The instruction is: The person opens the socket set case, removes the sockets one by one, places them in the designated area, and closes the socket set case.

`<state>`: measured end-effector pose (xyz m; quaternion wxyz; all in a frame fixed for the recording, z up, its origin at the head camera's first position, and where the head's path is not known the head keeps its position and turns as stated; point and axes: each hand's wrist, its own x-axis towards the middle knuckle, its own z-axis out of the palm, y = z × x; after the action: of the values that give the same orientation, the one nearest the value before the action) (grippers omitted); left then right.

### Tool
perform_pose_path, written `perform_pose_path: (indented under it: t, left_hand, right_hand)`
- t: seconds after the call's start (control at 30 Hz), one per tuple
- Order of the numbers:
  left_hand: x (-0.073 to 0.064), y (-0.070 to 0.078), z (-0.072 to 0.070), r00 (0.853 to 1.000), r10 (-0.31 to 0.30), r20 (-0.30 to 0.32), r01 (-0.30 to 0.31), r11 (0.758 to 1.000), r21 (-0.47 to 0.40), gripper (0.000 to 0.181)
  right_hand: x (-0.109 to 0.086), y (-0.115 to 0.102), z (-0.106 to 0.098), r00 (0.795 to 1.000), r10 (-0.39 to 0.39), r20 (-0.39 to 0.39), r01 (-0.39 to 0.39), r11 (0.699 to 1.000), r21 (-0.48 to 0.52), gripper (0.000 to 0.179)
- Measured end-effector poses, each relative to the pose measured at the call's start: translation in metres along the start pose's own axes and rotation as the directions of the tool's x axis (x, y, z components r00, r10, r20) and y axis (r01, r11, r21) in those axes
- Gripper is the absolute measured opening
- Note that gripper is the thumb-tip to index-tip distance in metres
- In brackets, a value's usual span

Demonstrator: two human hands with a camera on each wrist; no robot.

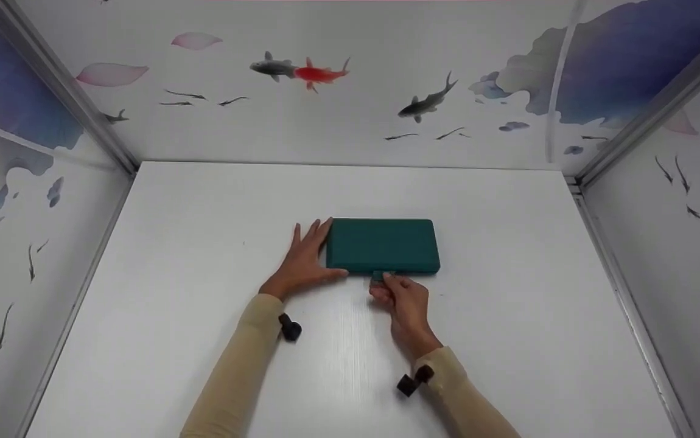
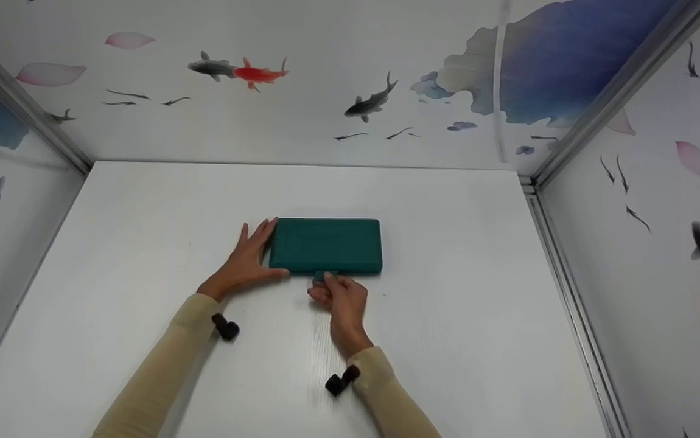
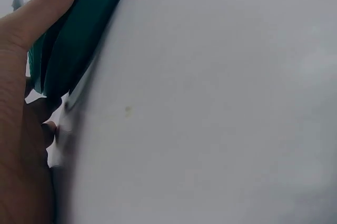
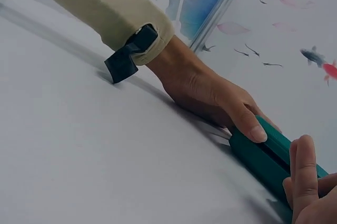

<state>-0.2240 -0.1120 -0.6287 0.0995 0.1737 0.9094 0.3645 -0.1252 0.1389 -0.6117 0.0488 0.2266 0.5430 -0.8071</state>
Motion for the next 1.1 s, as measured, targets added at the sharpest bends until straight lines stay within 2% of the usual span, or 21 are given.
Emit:
perform_pose_path:
  t: [0.13,0.27,0.43,0.5,0.67,0.77,0.87,0.93,1.0,1.1]
  left_hand:
    - [-0.002,-0.002,-0.004,1.000,0.018,0.012,-0.018,1.000,-0.016,0.128]
    - [-0.005,-0.007,-0.011,0.999,0.047,0.014,-0.045,0.995,-0.088,0.125]
    - [-0.005,-0.016,-0.016,0.988,0.146,-0.042,-0.151,0.975,-0.163,0.108]
    - [-0.004,-0.017,-0.016,0.984,0.166,-0.067,-0.176,0.968,-0.180,0.102]
    - [-0.001,-0.013,-0.017,0.985,0.143,-0.098,-0.161,0.962,-0.222,0.094]
    - [0.000,-0.006,-0.017,0.989,0.111,-0.100,-0.133,0.960,-0.248,0.089]
    - [0.001,0.000,-0.018,0.992,0.077,-0.096,-0.100,0.959,-0.266,0.085]
    - [0.002,0.004,-0.019,0.994,0.063,-0.094,-0.087,0.958,-0.275,0.082]
    - [0.003,0.007,-0.019,0.994,0.056,-0.094,-0.080,0.954,-0.288,0.080]
    - [0.005,0.009,-0.019,0.994,0.052,-0.093,-0.078,0.950,-0.303,0.079]
  right_hand:
    - [-0.001,-0.005,-0.002,0.998,0.008,0.055,-0.007,1.000,-0.014,0.025]
    - [-0.001,-0.012,-0.002,0.993,-0.019,0.119,0.027,0.997,-0.068,0.027]
    - [-0.001,-0.022,-0.002,0.980,-0.061,0.191,0.086,0.988,-0.128,0.027]
    - [-0.001,-0.025,-0.002,0.973,-0.071,0.221,0.102,0.986,-0.130,0.027]
    - [-0.001,-0.033,-0.010,0.952,-0.098,0.290,0.148,0.977,-0.155,0.033]
    - [-0.003,-0.041,-0.019,0.934,-0.156,0.323,0.236,0.945,-0.225,0.039]
    - [-0.003,-0.050,-0.033,0.896,-0.294,0.332,0.394,0.871,-0.293,0.037]
    - [-0.003,-0.058,-0.043,0.849,-0.428,0.310,0.517,0.796,-0.315,0.030]
    - [0.000,-0.066,-0.055,0.777,-0.567,0.273,0.629,0.697,-0.343,0.023]
    - [0.007,-0.081,-0.073,0.647,-0.726,0.233,0.737,0.517,-0.434,0.019]
